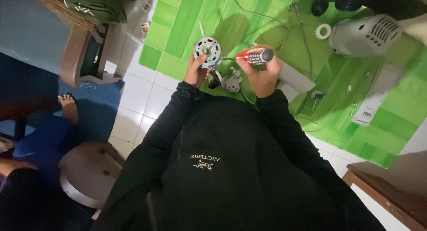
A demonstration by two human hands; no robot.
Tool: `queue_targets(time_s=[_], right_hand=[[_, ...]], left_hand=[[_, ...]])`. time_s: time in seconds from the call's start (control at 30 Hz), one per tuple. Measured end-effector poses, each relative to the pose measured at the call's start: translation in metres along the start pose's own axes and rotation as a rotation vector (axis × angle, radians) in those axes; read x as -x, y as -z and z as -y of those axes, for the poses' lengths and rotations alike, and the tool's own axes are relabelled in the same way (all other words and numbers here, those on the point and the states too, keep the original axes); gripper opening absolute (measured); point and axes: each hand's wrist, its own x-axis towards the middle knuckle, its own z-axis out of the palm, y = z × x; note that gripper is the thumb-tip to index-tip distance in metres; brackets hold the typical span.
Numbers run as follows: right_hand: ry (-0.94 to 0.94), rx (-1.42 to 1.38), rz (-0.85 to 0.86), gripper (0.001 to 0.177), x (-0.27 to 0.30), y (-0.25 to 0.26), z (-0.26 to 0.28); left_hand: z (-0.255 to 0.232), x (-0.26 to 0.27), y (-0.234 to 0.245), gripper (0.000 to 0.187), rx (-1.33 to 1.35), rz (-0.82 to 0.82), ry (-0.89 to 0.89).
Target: The person uses a screwdriver to tighten screws on a small electrical motor held in their left hand. They rotate the motor to access different screw locations and continue tightening throughout the clip.
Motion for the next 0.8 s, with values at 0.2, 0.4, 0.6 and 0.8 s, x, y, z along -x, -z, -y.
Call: queue_targets(time_s=[0.2,0.4,0.6,0.8], right_hand=[[0.005,0.031,0.001,0.039,-0.001,-0.001,-0.002],[0.03,0.057,0.027,0.037,0.0,-0.002,0.002],[0.103,0.094,0.042,0.039,-0.003,-0.004,0.008],[0.065,0.079,0.03,0.041,-0.002,-0.004,0.007]], left_hand=[[0.006,-0.003,0.003,0.072,0.036,-0.013,-0.016],[0.007,-0.003,0.001,0.076,0.026,-0.008,-0.023],[0.002,0.0,-0.004,0.076,0.019,0.017,-0.032],[0.001,0.0,-0.005,0.077,0.016,0.005,-0.035]])
